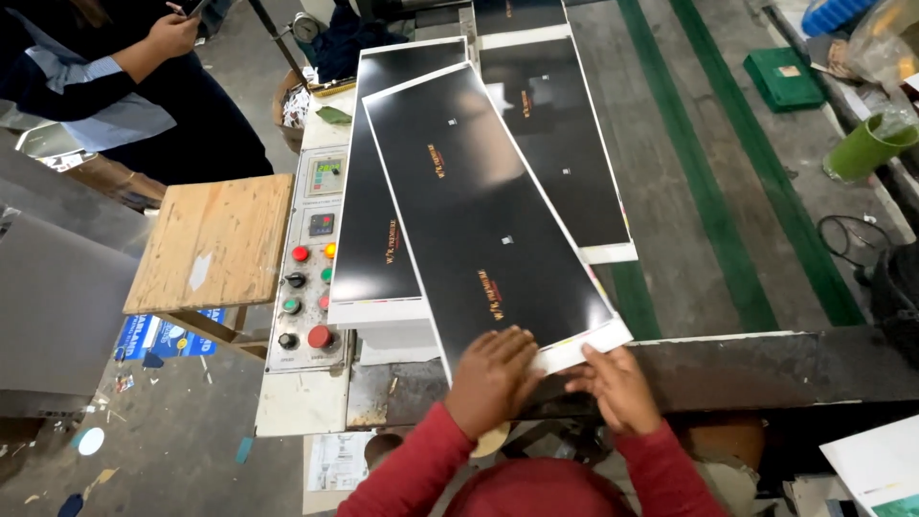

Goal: The person places printed paper sheets from a stack onto the conveyor belt of a printing or processing machine.

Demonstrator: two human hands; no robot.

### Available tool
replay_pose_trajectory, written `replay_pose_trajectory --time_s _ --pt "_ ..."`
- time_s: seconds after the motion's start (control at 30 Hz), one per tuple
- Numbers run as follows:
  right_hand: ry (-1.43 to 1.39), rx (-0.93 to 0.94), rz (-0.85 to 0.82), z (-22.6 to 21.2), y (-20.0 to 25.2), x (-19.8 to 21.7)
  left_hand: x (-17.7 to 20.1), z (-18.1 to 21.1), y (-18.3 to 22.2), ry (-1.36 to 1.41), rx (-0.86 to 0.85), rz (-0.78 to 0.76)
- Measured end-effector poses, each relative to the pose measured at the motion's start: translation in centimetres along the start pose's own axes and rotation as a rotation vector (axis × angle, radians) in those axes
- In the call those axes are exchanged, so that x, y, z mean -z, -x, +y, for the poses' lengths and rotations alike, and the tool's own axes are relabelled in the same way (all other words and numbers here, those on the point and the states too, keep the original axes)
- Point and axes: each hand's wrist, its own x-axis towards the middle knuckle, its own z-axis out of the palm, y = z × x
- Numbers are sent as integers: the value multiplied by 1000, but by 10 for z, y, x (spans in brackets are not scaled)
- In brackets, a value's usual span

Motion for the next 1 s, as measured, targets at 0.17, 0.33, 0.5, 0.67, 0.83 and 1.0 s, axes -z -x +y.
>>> replay_pose_trajectory --time_s 0.17,0.33,0.5,0.67,0.83,1.0 --pt "5 98 206 -16 26 31 -8 -97 21 -132 205 85" --pt "33 94 300 -15 46 81 34 -151 19 -310 278 -76" --pt "57 76 357 -10 67 109 60 -159 9 -409 346 -357" --pt "57 25 421 0 80 128 55 -175 16 -392 223 -361" --pt "73 3 455 8 86 139 91 -164 5 -151 238 -214" --pt "91 -5 462 -2 92 122 120 -146 -21 -220 327 -6"
